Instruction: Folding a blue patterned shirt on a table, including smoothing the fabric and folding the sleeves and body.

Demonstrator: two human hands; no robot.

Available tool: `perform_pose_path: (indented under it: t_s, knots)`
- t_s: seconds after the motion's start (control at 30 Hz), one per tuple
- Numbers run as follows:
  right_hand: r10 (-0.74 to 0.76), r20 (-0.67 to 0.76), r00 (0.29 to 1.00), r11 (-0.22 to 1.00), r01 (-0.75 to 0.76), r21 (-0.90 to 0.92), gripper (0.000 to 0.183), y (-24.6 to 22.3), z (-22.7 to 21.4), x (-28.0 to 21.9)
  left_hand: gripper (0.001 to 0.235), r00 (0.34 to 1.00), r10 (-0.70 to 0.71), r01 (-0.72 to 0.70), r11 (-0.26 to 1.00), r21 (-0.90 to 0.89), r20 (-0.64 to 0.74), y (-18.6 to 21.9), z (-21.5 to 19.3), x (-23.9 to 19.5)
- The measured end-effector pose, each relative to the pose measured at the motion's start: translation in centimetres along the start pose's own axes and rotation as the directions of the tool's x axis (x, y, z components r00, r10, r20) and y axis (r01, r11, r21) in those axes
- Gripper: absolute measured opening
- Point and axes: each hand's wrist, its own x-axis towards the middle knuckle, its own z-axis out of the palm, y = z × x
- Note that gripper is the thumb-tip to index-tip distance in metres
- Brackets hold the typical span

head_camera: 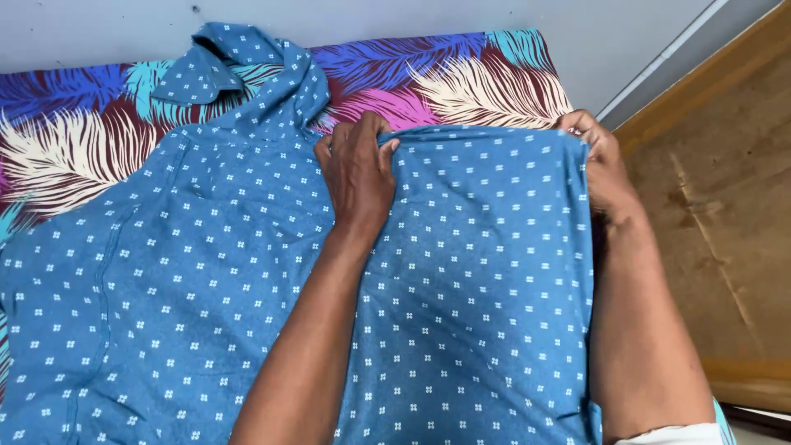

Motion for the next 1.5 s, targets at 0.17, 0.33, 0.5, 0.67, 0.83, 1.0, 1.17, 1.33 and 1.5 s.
perform_pose_path:
  t_s: [0.17, 0.33, 0.5, 0.67, 0.83, 1.0, 1.17, 1.33, 1.5]
  knots:
    - [0.012, -0.176, 0.984, 0.997, -0.025, -0.071, 0.023, -0.9, 2.5, 0.3, 0.032, 0.993, 0.051, -0.057, 0.997, 0.055, 0.103, -0.3, 0.2, 0.1]
    - [0.356, -0.057, 0.933, 0.929, -0.347, 0.127, 0.092, -12.4, 7.9, -1.1, 0.023, 0.992, 0.093, -0.11, 0.971, 0.214, 0.086, -2.6, 1.1, -0.7]
    - [0.261, 0.046, 0.964, 0.955, -0.265, 0.135, 0.074, -9.7, 8.5, 0.4, 0.024, 0.99, 0.137, -0.137, 0.966, 0.218, 0.015, -3.1, 0.9, -0.2]
    - [0.16, 0.154, 0.975, 0.97, -0.185, 0.161, 0.057, -6.3, 8.9, 1.6, 0.032, 0.993, 0.114, -0.114, 0.984, 0.133, 0.011, -3.3, 0.6, -0.6]
    - [0.016, 0.102, 0.995, 0.991, -0.03, 0.128, 0.03, -0.1, 7.7, 2.5, 0.036, 0.998, -0.059, 0.058, 0.998, -0.03, -0.032, -2.8, -0.3, -0.6]
    - [-0.046, -0.057, 0.997, 0.998, 0.048, 0.03, 0.034, -2.6, 5.2, 2.4, 0.036, 0.985, -0.122, 0.123, 0.992, 0.0, -0.119, -2.1, -0.7, -0.3]
    - [-0.307, -0.332, 0.892, 0.903, 0.163, -0.397, 0.024, -9.4, 6.0, 0.5, 0.041, 0.949, -0.287, 0.293, 0.955, 0.032, -0.133, -2.2, -1.2, 0.2]
    - [-0.005, -0.317, 0.948, 0.899, -0.135, -0.417, 0.008, -5.9, 3.2, 1.7, 0.043, 0.983, -0.175, 0.181, 0.967, 0.182, -0.048, -1.4, -1.3, 0.0]
    - [0.49, -0.066, 0.869, 0.822, -0.486, -0.297, 0.033, -12.9, 4.7, 0.5, 0.062, 0.996, 0.012, -0.031, 0.976, 0.213, 0.091, 0.8, -1.6, 0.8]
